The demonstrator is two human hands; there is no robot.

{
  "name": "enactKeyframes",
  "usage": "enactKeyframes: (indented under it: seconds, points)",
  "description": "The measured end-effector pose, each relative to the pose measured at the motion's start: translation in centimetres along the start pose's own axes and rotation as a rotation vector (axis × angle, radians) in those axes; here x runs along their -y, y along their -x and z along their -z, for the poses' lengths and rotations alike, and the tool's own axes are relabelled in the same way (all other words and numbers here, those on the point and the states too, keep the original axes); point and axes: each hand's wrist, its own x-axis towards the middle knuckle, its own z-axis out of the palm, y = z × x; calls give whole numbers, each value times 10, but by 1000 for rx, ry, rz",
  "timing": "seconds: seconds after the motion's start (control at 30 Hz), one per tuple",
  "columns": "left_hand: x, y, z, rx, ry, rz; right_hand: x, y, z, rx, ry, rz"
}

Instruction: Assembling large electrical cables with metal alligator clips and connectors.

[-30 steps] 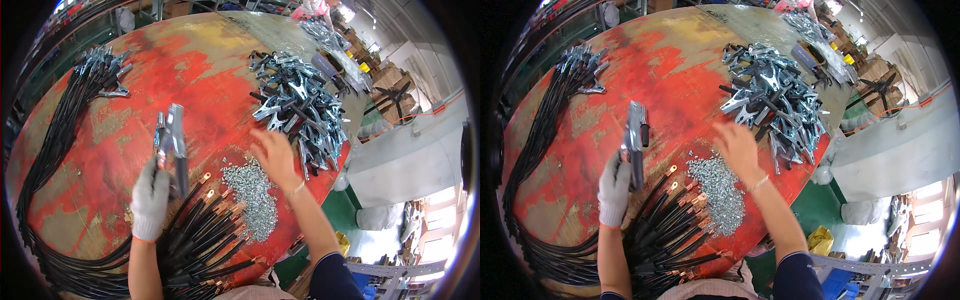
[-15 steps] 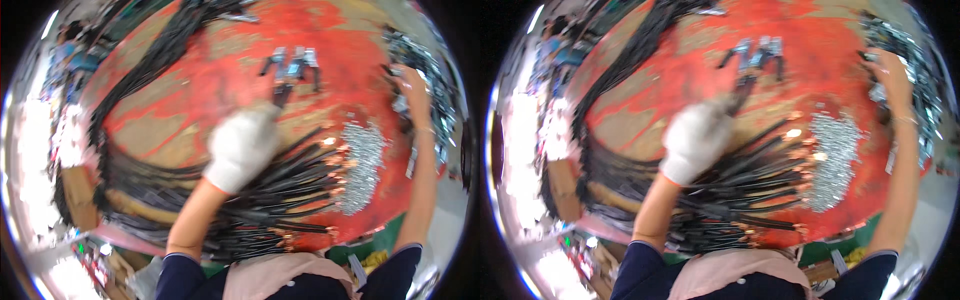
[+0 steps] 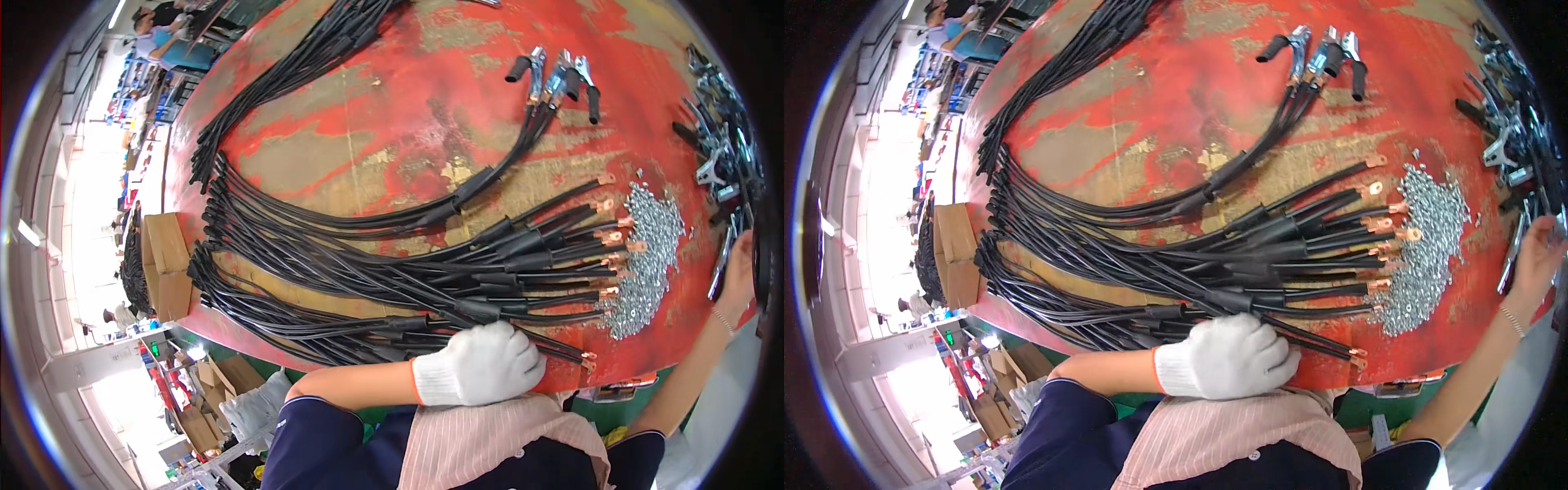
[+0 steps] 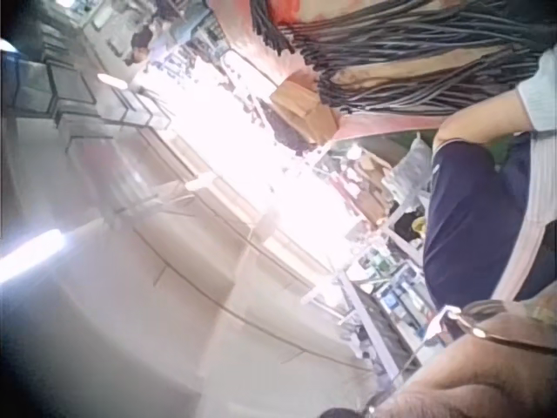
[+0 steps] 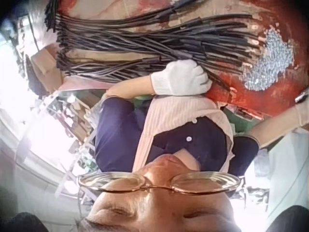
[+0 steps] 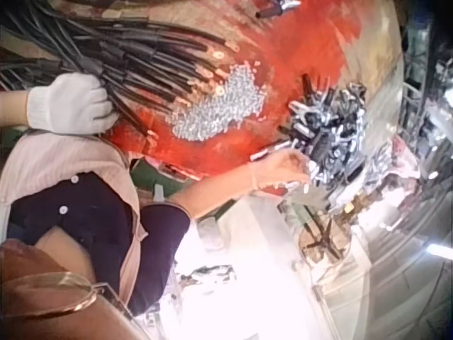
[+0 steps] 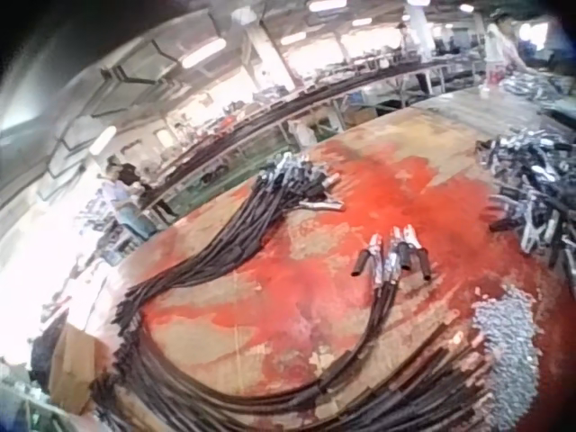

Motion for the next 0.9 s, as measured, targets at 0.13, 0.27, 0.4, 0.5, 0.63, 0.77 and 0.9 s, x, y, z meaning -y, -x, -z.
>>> enactKeyframes:
  seconds: [0.13,0.27,0.4,0.5,0.63,0.77,0.9]
  points:
    - [-20,8,-33,89,44,-136,-72,136,-42,-9,-501,-368]
    - [-25,9,-35,159,-61,-128,-107,222,-72,-68,-545,-423]
    - [-25,2,-37,53,-358,-25,-107,257,-81,-111,-632,-391]
    - [-32,-1,-55,99,-319,102,-107,263,-77,-101,-627,-378]
    - [-33,-8,-59,95,-273,150,-111,263,-100,-82,-501,-347]
    - [-26,-10,-56,35,-206,71,-107,261,-104,-50,-534,-311]
    - [-16,-22,-14,-45,-113,-9,-90,257,-97,-38,-654,-288]
